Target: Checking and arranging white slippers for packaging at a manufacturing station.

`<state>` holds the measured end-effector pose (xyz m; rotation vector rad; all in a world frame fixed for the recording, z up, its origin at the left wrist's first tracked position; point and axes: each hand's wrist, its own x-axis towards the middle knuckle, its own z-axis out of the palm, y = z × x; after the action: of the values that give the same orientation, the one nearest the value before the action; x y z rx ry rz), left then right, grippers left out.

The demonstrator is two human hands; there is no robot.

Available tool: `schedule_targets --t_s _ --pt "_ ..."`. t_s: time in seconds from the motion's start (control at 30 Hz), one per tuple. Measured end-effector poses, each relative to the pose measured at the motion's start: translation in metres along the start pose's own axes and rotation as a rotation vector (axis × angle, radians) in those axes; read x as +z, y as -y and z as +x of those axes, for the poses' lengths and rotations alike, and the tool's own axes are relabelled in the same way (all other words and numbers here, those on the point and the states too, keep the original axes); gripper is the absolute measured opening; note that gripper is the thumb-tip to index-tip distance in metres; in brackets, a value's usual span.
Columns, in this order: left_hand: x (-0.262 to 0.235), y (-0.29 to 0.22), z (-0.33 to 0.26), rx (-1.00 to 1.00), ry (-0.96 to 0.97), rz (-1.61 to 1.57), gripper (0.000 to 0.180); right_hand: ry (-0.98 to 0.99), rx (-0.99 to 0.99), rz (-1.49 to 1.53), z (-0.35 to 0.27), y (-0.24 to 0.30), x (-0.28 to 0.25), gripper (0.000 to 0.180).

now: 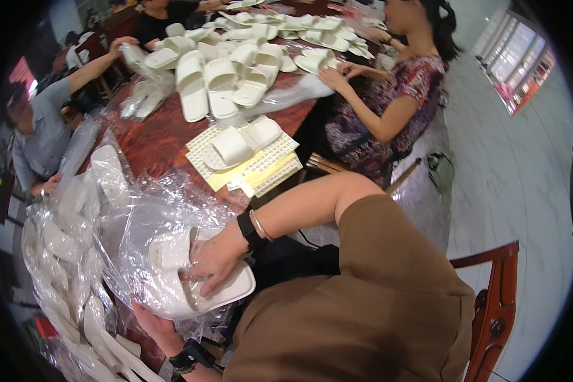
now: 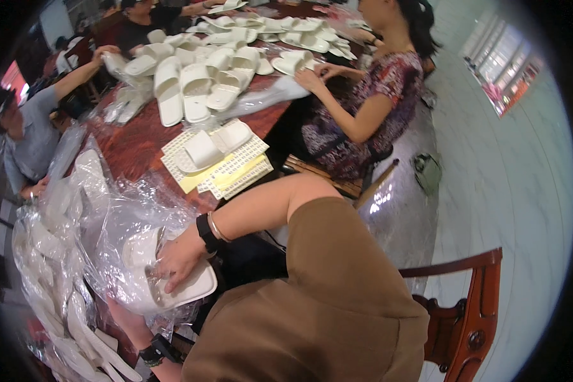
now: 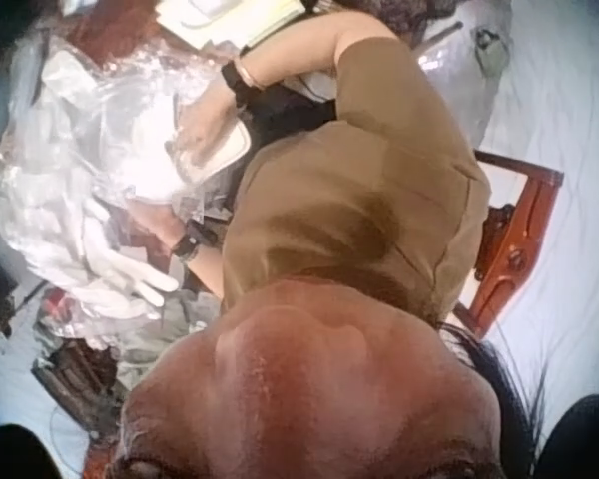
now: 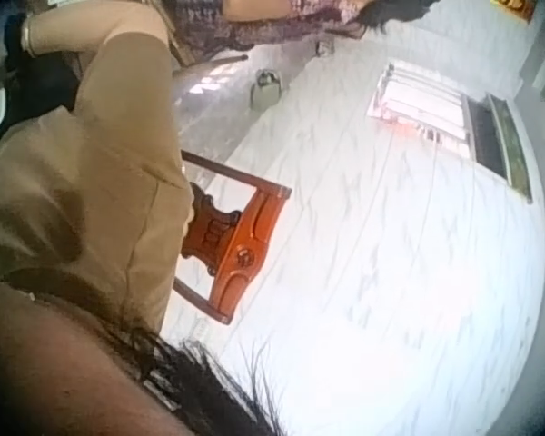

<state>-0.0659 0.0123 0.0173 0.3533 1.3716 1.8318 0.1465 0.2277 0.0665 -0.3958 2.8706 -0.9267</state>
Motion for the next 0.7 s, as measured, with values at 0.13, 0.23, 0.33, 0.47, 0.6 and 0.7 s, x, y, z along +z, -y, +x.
schedule_targets --t_s 0.13,0.23,0.33,0.47,0.6,0.7 --pt "0.008 -0.002 0.001 -0.092 -0.164 -0.184 0.049 0.128 -0.088 0.041 -0.027 0.009 -0.013 0.058" --pt "0.005 -0.002 0.011 -0.099 -0.165 -0.123 0.048 0.089 -0.115 0.335 -0.056 0.015 -0.02 0.054" --pt "-0.011 -0.001 0.026 -0.077 -0.113 0.163 0.047 0.069 -0.016 0.741 -0.09 0.026 -0.038 0.051" --pt "-0.039 -0.001 0.014 0.075 -0.046 0.499 0.046 0.08 -0.004 1.157 -0.112 0.037 -0.071 0.051" --pt "-0.036 0.003 0.017 0.349 -0.002 0.76 0.043 -0.168 -0.087 1.432 -0.14 0.069 -0.101 0.059" --pt "0.02 -0.016 0.012 0.022 -0.159 0.226 0.046 -0.441 -0.087 1.376 -0.147 0.05 -0.105 0.05"
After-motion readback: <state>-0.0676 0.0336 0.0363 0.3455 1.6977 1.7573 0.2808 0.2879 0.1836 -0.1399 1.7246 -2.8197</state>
